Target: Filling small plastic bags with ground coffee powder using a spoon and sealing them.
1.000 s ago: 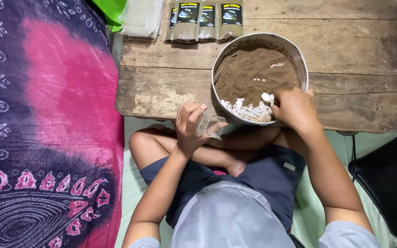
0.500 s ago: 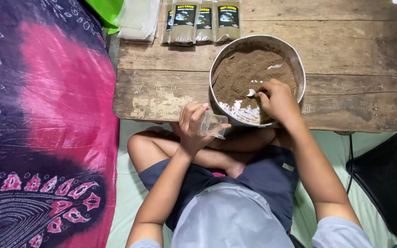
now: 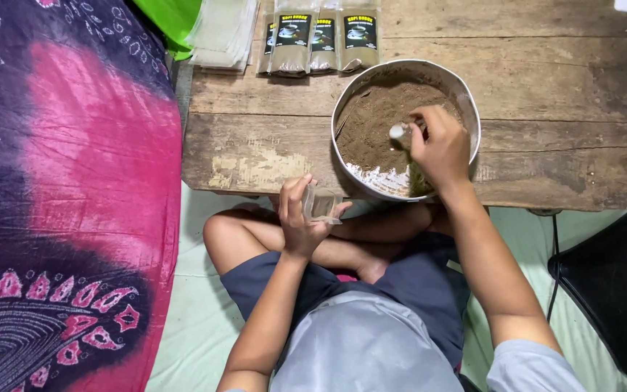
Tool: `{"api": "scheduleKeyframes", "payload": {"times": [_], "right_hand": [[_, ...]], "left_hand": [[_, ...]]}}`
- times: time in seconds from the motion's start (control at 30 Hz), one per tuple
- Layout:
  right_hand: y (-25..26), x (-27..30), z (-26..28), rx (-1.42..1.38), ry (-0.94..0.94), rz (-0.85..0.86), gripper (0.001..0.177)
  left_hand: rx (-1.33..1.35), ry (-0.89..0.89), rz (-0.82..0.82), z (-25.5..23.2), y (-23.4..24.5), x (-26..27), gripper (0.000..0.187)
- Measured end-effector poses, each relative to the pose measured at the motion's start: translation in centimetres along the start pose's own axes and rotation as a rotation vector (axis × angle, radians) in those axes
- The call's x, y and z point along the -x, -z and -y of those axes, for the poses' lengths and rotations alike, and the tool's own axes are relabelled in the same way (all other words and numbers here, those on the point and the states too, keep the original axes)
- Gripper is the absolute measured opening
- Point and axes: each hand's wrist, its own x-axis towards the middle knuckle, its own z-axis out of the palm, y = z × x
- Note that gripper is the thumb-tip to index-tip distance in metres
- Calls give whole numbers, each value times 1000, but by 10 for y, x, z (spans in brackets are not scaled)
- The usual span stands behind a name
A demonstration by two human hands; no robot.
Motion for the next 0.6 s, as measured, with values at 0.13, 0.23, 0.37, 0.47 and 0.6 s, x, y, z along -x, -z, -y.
{"api": "scheduleKeyframes", "payload": {"times": [0.13, 0.23, 0.37, 0.47, 0.6], "right_hand": [[-35, -1, -8, 98, 172, 33, 37], [-25, -9, -1, -54, 105, 77, 44], [-31, -8, 0, -133, 112, 71, 24], [-12, -14, 17, -134, 105, 41, 14], [-35, -11, -25, 70, 109, 125, 19]], "left_hand": [[-18, 14, 14, 2, 4, 0, 73], [-22, 1, 18, 3, -2, -14, 72], [-9, -82, -22, 16, -26, -45, 75], [1, -140, -94, 17, -54, -82, 79], [133, -192, -135, 39, -113, -102, 90]]}}
